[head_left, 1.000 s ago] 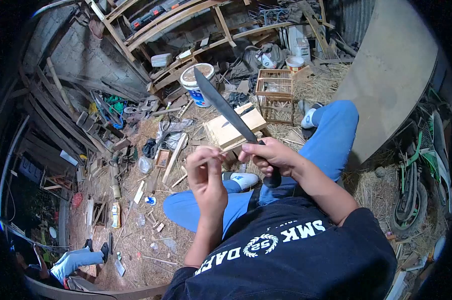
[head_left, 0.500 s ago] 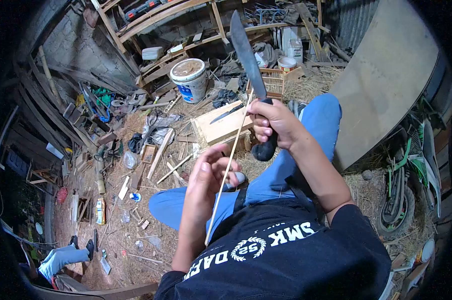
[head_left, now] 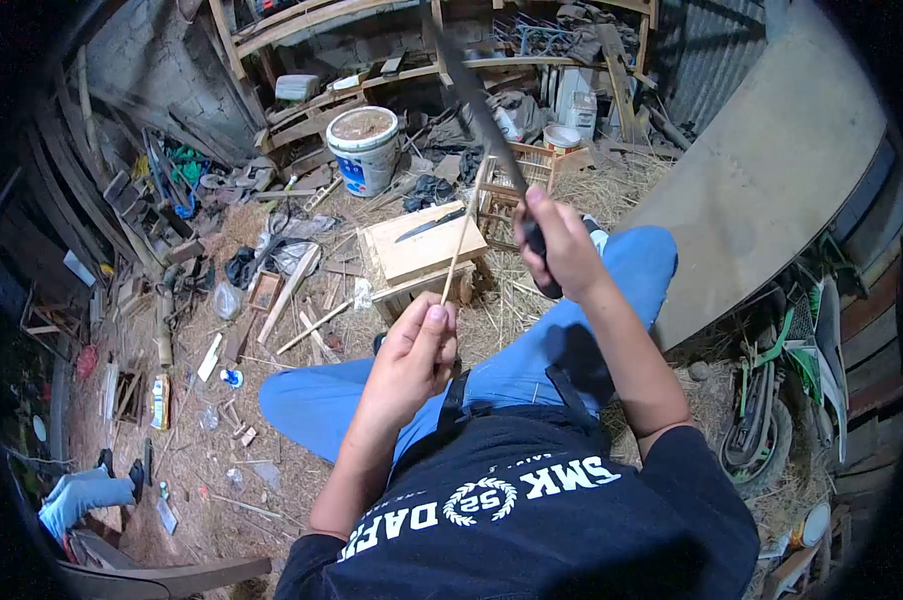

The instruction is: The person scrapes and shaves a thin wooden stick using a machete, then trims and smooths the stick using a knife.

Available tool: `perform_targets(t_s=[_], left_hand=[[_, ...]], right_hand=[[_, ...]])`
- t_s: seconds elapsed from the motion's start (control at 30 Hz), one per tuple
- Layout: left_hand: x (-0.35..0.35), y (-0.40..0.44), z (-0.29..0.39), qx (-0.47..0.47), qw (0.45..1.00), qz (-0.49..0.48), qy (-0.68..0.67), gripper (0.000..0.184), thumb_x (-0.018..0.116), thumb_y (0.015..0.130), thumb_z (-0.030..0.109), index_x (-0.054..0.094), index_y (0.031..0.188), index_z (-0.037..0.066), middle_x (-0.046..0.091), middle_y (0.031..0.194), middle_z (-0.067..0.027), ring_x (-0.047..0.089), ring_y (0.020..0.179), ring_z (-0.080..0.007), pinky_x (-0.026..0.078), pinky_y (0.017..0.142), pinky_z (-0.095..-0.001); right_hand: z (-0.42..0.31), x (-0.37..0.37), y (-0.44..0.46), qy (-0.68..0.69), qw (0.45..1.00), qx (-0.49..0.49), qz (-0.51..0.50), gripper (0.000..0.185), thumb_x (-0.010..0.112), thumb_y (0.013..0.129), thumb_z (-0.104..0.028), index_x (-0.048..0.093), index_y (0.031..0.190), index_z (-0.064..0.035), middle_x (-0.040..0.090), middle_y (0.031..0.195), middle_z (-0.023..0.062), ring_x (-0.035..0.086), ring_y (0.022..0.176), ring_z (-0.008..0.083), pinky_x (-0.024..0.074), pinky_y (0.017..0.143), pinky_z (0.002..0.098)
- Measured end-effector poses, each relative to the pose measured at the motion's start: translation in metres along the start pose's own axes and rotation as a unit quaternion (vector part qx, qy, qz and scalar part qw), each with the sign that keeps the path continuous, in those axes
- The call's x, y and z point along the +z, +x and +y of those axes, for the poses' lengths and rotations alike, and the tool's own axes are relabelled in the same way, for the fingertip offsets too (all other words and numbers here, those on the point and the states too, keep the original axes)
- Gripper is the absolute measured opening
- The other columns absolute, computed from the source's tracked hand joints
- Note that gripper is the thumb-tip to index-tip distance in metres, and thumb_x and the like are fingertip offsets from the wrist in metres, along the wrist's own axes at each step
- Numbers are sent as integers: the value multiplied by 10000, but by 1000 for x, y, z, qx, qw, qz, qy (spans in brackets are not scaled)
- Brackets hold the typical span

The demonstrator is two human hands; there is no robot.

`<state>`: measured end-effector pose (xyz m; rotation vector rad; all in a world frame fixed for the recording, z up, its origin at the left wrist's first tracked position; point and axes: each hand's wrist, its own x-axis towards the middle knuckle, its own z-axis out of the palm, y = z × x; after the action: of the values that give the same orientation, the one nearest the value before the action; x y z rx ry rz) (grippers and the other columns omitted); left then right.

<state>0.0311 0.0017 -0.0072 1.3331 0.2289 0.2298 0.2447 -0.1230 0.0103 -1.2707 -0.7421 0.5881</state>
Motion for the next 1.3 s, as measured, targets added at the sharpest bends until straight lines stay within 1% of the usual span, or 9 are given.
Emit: perform_targets(t_s=[0.07, 0.13, 0.17, 0.4, 0.63, 0.77, 1.07, 1.27, 1.3], left_hand=[[2, 4, -3, -7, 998, 50, -33, 279, 426, 1118, 371, 523, 1015, 131, 418, 665, 67, 309, 483, -26, 244, 417, -211], [-1, 9, -9, -1, 995, 90, -30, 282, 434, 1115, 378, 524, 997, 138, 434, 677, 66, 312, 484, -20, 239, 416, -203], [-3, 9, -9, 1, 995, 94, -36, 280, 438, 1114, 375, 527, 999, 136, 441, 685, 68, 322, 495, -17, 242, 420, -197], [2, 7, -10, -28, 979, 194, -61, 267, 475, 1103, 325, 570, 979, 109, 472, 674, 64, 348, 509, -22, 231, 433, -216], [1, -9, 5, -8, 987, 67, -146, 271, 445, 1112, 317, 496, 922, 131, 359, 630, 72, 246, 460, -38, 177, 411, -237], [-5, -25, 9, -27, 981, 31, -191, 280, 414, 1122, 340, 468, 928, 145, 291, 622, 82, 193, 462, -33, 149, 398, -230], [6, -15, 3, -39, 983, 75, -165, 237, 456, 1111, 321, 508, 982, 129, 322, 620, 84, 241, 471, -40, 175, 419, -240], [-1, -31, 10, -19, 989, 54, -136, 224, 464, 1106, 302, 517, 972, 131, 317, 603, 91, 231, 451, -28, 168, 391, -221], [-3, -34, 12, -25, 989, 67, -131, 247, 464, 1106, 337, 502, 954, 146, 302, 601, 101, 214, 440, -23, 150, 380, -218]], right_hand=[[23, -1, 1, -85, 996, -36, -10, 505, 540, 1034, -491, 584, 818, -36, 498, 542, 25, 470, 413, 98, 374, 405, 277], [41, 5, 0, -357, 910, -205, 51, 573, 562, 983, -586, 651, 768, -62, 584, 563, 113, 578, 476, 247, 451, 480, 368], [34, 8, -6, -409, 898, -164, 19, 583, 587, 945, -628, 694, 793, -76, 610, 598, 155, 643, 558, 337, 492, 527, 441], [40, 16, -10, -506, 793, -330, -77, 617, 620, 898, -666, 600, 721, -75, 585, 592, 132, 636, 564, 357, 470, 504, 427], [8, -3, 12, -589, 703, -396, -46, 645, 654, 842, -712, 578, 694, -89, 589, 598, 124, 635, 560, 334, 461, 495, 414], [-14, -50, 59, -553, 771, -297, 105, 676, 565, 894, -745, 633, 714, -97, 572, 527, 108, 631, 506, 299, 446, 468, 425], [8, 13, -9, -556, 732, -383, -85, 667, 639, 845, -731, 516, 648, -106, 576, 550, 98, 640, 508, 297, 467, 471, 401], [11, -31, 29, -590, 708, -389, -1, 639, 637, 847, -730, 633, 708, -106, 583, 552, 110, 647, 540, 303, 468, 489, 421], [8, -45, 40, -535, 793, -288, 41, 634, 605, 878, -730, 721, 798, -112, 592, 559, 128, 640, 536, 311, 465, 499, 436]])
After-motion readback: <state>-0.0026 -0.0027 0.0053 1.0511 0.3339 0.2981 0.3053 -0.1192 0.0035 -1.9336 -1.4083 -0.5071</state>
